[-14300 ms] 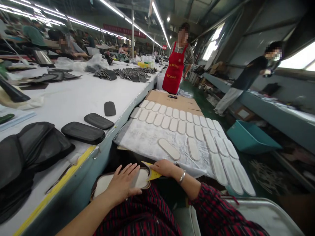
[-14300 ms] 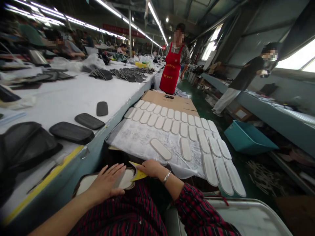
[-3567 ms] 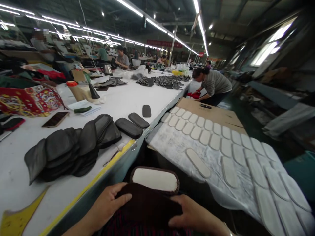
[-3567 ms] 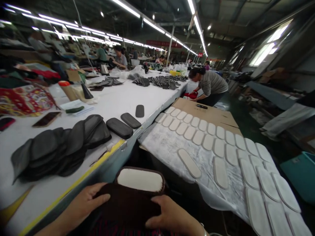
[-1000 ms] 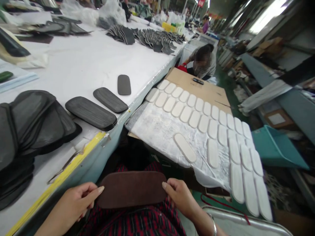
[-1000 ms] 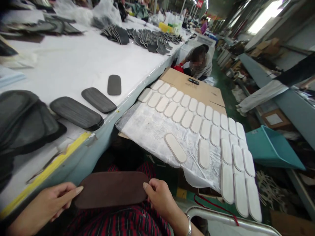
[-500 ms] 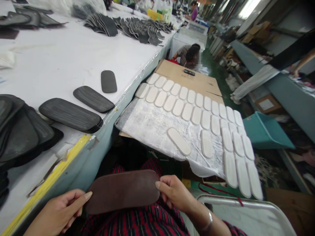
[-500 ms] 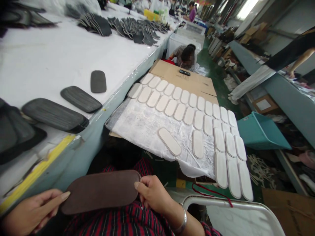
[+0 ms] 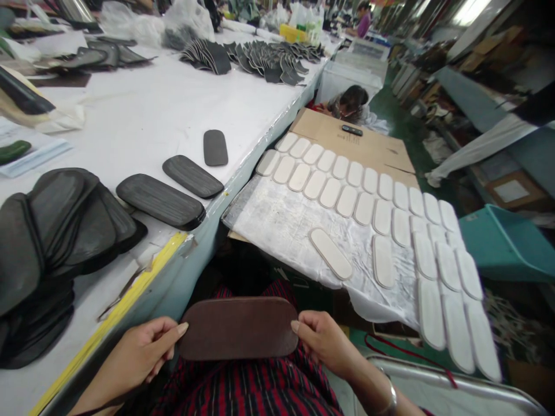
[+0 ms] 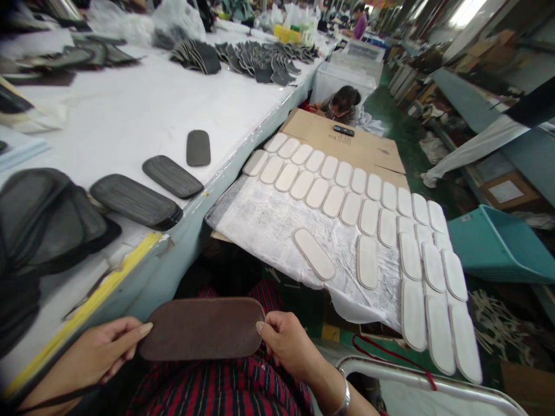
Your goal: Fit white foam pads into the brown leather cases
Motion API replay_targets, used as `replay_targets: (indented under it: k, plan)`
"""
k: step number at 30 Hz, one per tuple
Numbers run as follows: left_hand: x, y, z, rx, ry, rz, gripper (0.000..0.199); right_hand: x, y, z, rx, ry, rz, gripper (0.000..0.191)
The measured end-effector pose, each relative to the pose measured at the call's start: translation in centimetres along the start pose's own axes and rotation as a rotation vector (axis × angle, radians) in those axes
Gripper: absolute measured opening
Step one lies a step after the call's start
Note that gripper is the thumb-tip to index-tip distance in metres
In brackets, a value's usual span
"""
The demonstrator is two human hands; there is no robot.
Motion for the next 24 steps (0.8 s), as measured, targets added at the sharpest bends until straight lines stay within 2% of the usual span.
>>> replay_targets:
  k: [9, 13, 15, 18, 20, 22, 24]
  plan:
    - [0.0, 0.4, -0.1, 0.015, -0.004, 0.026, 0.051, 0.5, -0.8, 0.0, -0.017, -0.061, -0.011, 0.032]
    - [0.2, 1.5, -0.2, 0.063, -0.013, 0.025, 0.050, 0.6, -1.0, 0.0, 0.002, -0.070, 0.004, 0.034]
    - [0.7, 2.3, 0.4, 0.176, 0.005, -0.028, 0.049, 0.6, -1.2, 0.1, 0.005, -0.074, 0.013, 0.034]
    - [2.2, 2.2, 2.0, 0.503, 0.066, -0.238, 0.046, 0.7, -1.3, 0.1, -0.006, -0.074, 0.021, 0.033]
    - [3.1, 0.5, 2.4, 0.731, 0.086, -0.457, 0.039, 0.7, -1.2, 0.1, -0.034, -0.086, 0.030, 0.032]
    - [3.7, -2.2, 1.6, 0.854, 0.094, -0.740, 0.035, 0.8, -1.1, 0.1, -0.069, -0.110, 0.045, 0.031]
    - [3.7, -5.1, -0.4, 0.862, 0.144, -1.040, 0.036, 0.8, -1.0, 0.2, -0.085, -0.125, 0.062, 0.031]
Point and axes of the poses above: each hand's wrist, its own x-axis towards the middle knuckle, its own z-axis out of the back of the hand, y = z × x, the point moved 1 cm from there along x, towards the middle knuckle, and after that the axes turned 11 degrees about -z, right-handed, at the moved point
